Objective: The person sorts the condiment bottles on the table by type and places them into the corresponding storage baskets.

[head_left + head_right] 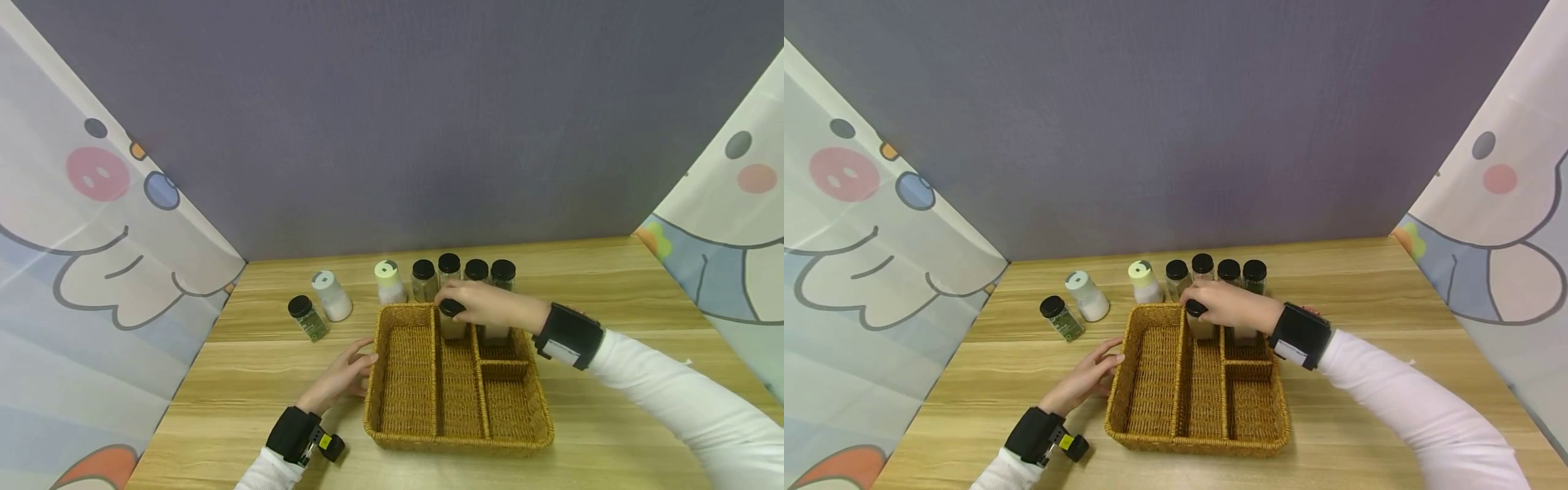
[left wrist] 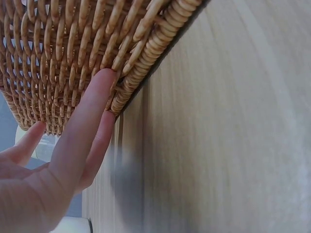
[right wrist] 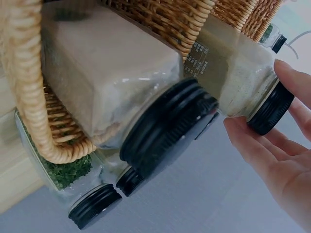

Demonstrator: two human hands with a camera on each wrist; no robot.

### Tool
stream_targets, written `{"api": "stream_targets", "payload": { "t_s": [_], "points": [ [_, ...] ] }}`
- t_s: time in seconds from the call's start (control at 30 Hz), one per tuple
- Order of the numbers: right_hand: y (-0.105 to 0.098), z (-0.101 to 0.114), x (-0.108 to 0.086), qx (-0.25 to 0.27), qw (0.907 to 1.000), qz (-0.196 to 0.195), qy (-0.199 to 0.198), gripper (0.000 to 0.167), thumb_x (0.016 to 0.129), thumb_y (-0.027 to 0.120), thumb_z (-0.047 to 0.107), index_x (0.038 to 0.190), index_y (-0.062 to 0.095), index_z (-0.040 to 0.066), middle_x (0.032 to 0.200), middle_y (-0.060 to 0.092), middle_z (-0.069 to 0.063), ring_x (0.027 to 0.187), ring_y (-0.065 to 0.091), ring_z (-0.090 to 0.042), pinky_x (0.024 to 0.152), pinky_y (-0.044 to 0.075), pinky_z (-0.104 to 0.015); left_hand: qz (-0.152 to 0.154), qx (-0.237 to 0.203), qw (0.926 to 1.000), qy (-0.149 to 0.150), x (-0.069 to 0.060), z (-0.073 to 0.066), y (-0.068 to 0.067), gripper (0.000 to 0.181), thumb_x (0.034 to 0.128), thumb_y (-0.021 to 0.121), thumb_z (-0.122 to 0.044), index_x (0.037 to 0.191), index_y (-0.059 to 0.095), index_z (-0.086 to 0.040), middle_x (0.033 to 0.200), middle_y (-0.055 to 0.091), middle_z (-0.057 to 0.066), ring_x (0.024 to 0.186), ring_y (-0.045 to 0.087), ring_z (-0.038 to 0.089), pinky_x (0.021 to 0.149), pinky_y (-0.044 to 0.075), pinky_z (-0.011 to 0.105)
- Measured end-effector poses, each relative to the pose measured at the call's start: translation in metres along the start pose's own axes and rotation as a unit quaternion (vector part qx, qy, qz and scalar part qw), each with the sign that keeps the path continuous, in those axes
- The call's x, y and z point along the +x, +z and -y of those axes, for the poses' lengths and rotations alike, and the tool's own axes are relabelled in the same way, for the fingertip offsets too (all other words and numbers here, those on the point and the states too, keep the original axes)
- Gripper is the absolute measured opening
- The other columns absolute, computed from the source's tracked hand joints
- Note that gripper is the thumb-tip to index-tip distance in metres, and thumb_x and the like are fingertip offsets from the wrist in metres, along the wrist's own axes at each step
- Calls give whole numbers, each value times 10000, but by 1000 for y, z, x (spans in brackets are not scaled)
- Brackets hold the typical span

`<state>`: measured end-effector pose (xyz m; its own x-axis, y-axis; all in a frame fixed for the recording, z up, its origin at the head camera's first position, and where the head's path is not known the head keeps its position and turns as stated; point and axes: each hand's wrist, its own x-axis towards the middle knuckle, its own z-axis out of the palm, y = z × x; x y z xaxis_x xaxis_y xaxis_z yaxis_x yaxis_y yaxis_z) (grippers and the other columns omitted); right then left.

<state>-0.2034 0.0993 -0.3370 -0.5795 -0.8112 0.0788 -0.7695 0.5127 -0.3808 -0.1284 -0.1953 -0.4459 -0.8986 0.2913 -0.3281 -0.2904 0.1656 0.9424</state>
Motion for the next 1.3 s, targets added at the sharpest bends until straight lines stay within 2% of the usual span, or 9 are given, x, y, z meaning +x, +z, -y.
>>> {"api": "stream_targets", "payload": {
  "t_s": [0.23, 0.47, 0.8, 0.97, 1.3],
  "points": [
    [1, 0, 0, -11, 9998, 148, 131, 380, 745, 669, 16, 1108, 556, 30, 1279, 390, -291, 1096, 466, -394, 871, 448, -413, 20, -10, 10000, -5, -2, -4, 1, 614, 902, 503, -261, 1395, 197, -60, 1229, 416, 277, 962, 554, 303, 655, 525, 422],
    [4, 0, -1, -7, 9991, 284, 304, 386, 747, 667, 24, 1115, 551, 32, 1296, 363, -298, 1041, 509, -383, 865, 450, -416, 29, -33, 10000, 11, 0, -1, 1, 641, 885, 525, -304, 1394, 208, -77, 1235, 413, 270, 956, 560, 289, 659, 526, 418],
    [9, -1, 1, -18, 9992, 322, 240, 376, 751, 670, 34, 1106, 546, 23, 1168, 501, -184, 949, 567, -283, 839, 474, -366, -8, 35, 10000, -80, 0, 1, 0, 662, 868, 540, -343, 1394, 217, -103, 1238, 414, 242, 937, 552, 240, 664, 524, 393],
    [12, -2, 2, -67, 9991, 333, 234, 380, 743, 679, 37, 1099, 548, 23, 1128, 525, -160, 938, 571, -272, 829, 480, -357, 32, 0, 10000, -40, 0, 0, 0, 658, 878, 528, -339, 1396, 205, -92, 1234, 413, 254, 956, 556, 266, 677, 524, 406],
    [16, -4, 3, -194, 9988, 389, 234, 388, 737, 693, 61, 1097, 551, 34, 1044, 555, -108, 952, 556, -266, 827, 478, -358, 2, 28, 10000, -56, -1, 1, 0, 666, 872, 534, -349, 1397, 208, -98, 1230, 416, 243, 921, 560, 233, 667, 525, 389]
  ]
}}
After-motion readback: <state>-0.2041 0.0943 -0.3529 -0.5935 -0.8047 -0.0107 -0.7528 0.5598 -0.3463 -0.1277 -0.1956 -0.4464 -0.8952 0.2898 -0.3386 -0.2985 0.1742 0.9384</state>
